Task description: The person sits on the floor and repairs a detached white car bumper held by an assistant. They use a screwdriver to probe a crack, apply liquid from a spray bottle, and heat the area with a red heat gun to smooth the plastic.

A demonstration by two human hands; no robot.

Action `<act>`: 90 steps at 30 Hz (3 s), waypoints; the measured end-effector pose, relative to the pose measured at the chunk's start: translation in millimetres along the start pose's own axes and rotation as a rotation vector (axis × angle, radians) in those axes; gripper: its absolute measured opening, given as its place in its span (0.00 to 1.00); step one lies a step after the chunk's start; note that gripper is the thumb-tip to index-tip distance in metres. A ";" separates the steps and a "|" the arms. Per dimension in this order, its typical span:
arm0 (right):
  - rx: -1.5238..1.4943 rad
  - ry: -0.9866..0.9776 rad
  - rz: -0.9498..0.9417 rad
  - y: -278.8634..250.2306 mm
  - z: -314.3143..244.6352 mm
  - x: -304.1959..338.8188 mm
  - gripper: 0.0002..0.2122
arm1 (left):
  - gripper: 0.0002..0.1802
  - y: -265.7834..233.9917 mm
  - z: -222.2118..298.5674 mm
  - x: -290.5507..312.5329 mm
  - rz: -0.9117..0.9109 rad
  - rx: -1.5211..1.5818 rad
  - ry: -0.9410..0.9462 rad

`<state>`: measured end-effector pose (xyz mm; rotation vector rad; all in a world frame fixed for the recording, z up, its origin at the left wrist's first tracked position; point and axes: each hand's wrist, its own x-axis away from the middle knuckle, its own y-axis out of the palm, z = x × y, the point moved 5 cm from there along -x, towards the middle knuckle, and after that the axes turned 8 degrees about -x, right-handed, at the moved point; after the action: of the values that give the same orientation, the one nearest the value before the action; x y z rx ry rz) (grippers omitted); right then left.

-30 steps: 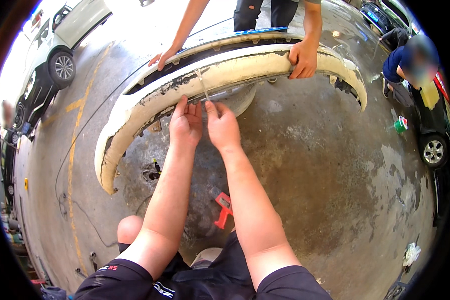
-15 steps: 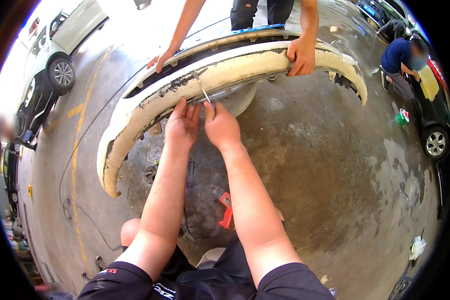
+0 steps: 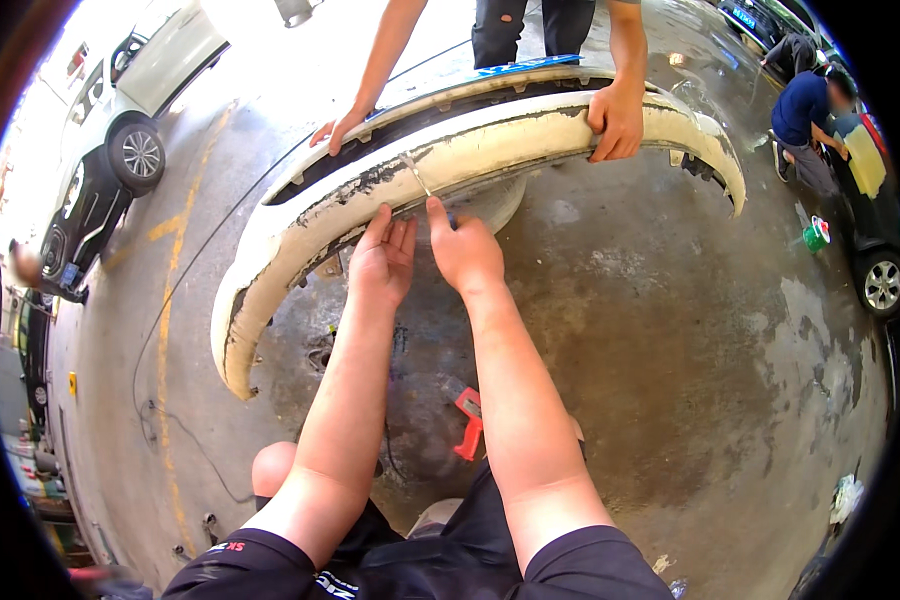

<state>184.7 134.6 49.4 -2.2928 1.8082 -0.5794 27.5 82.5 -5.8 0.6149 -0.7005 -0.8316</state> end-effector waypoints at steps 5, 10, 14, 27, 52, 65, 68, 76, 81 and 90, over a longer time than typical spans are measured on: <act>-0.181 0.026 0.016 16.8 7.6 2.1 0.42 | 0.17 -0.7 -8.6 -5.1 -0.034 0.004 0.001; -0.035 0.042 0.012 21.8 9.5 4.3 0.45 | 0.14 -6.6 -14.1 -6.4 -0.064 -0.028 -0.034; 0.062 -0.060 0.019 5.6 8.9 0.3 0.43 | 0.17 -0.6 -18.7 -2.8 -0.060 -0.038 -0.036; -0.017 -0.063 0.012 -0.8 30.8 -13.7 0.38 | 0.23 -6.1 -26.3 10.6 -0.024 0.048 -0.009; -0.040 0.035 -0.069 19.3 45.3 -25.0 0.36 | 0.10 -23.6 -42.2 -7.0 -0.049 -0.068 -0.073; -0.695 0.185 -0.145 -2.7 26.9 -8.1 0.29 | 0.18 -6.1 -31.7 13.0 -0.035 0.011 -0.011; -0.727 0.153 -0.167 -5.3 26.4 -11.3 0.24 | 0.19 -3.3 -31.4 14.4 -0.032 0.017 -0.012; -0.728 0.139 -0.165 -3.0 30.6 -16.8 0.14 | 0.20 -4.1 -33.1 13.5 -0.051 0.017 0.018; -0.721 0.089 -0.157 3.4 31.1 -17.7 0.15 | 0.22 -24.0 -39.4 18.2 -0.125 -0.015 0.023; -0.696 0.050 -0.140 8.0 25.6 -10.5 0.15 | 0.25 -330.7 -177.0 128.5 0.676 -0.578 -0.215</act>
<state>185.7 139.9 21.1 -2.8650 2.1306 0.0003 76.8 -161.1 -314.7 -0.2386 -0.7526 -0.4260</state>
